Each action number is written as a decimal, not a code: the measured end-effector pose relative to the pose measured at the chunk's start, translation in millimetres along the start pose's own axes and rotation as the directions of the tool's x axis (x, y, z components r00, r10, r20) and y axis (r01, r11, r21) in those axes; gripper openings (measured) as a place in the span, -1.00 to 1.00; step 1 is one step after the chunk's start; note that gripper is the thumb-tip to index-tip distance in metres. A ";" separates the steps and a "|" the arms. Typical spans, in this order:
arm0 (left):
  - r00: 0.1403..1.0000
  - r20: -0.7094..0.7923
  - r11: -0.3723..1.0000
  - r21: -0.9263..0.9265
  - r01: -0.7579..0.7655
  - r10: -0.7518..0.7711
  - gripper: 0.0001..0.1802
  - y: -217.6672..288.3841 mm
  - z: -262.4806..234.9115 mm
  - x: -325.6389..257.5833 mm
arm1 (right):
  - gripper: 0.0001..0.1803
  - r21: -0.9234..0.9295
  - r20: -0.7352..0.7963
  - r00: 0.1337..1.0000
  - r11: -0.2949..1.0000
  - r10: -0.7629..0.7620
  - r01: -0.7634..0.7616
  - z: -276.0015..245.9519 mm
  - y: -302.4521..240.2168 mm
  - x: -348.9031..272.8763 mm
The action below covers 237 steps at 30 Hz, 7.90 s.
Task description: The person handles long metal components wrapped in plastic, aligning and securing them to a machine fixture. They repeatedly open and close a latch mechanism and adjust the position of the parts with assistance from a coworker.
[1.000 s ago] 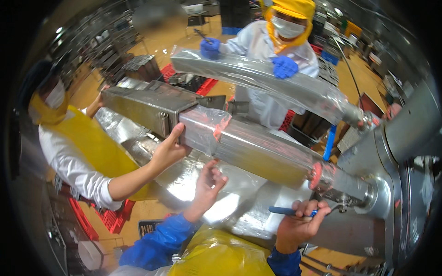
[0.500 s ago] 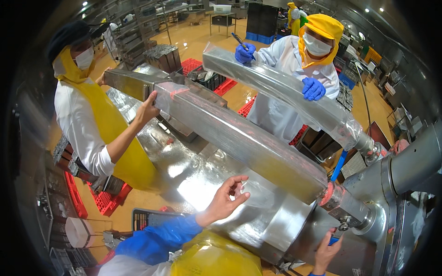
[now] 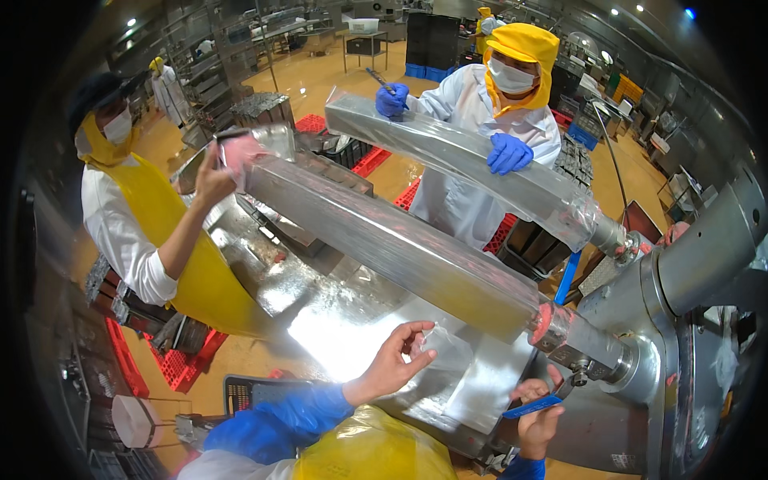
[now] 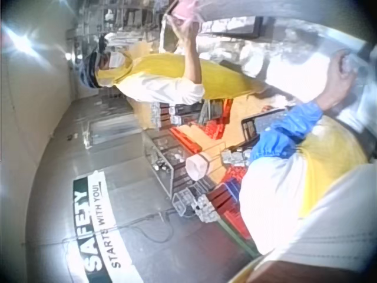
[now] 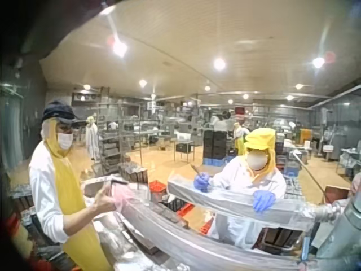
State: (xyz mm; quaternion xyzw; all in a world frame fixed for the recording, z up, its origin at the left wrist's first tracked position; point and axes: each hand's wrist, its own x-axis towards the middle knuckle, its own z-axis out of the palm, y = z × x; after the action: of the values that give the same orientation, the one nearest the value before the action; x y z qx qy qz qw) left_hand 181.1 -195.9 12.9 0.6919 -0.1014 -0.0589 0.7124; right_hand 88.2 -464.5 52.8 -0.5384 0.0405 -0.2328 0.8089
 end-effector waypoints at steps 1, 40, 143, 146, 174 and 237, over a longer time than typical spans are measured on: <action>1.000 0.025 0.999 0.034 0.003 -0.004 -0.45 -1.9 4.0 -4.8 | -0.33 0.071 0.030 0.997 0.995 0.073 -0.075 -17.6 4.6 2.6; 0.826 -0.563 0.912 -0.354 -0.208 -0.030 -0.86 87.0 -424.1 163.4 | -0.87 0.098 0.796 0.305 0.386 0.522 -0.917 519.6 364.4 155.7; 0.651 0.518 0.081 0.745 -0.662 0.555 0.02 114.1 49.5 93.8 | -0.56 -0.048 0.098 0.821 0.826 0.563 -0.561 -102.2 160.4 -4.3; 0.455 0.555 0.140 0.517 -0.844 0.696 -0.33 78.7 26.4 70.6 | -0.70 -0.396 0.080 0.648 0.621 0.757 -0.677 -80.8 223.3 -22.6; 0.858 -0.113 0.669 0.578 0.467 -0.502 -0.30 -98.5 -180.8 -47.5 | -0.80 -0.734 0.639 0.665 0.565 0.387 0.376 81.4 370.5 -19.1; 0.917 0.005 0.558 -0.793 0.246 -0.398 -0.94 -40.1 -46.9 -20.4 | -0.83 -0.768 0.255 0.965 0.619 0.061 0.163 29.9 162.9 -61.7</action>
State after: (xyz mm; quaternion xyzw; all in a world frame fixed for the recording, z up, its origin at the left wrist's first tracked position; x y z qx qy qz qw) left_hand 174.1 -147.1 -29.4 0.3229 0.1258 -0.1657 0.9233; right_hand 97.1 -362.3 -91.1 -0.8629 0.0178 -0.1434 0.4843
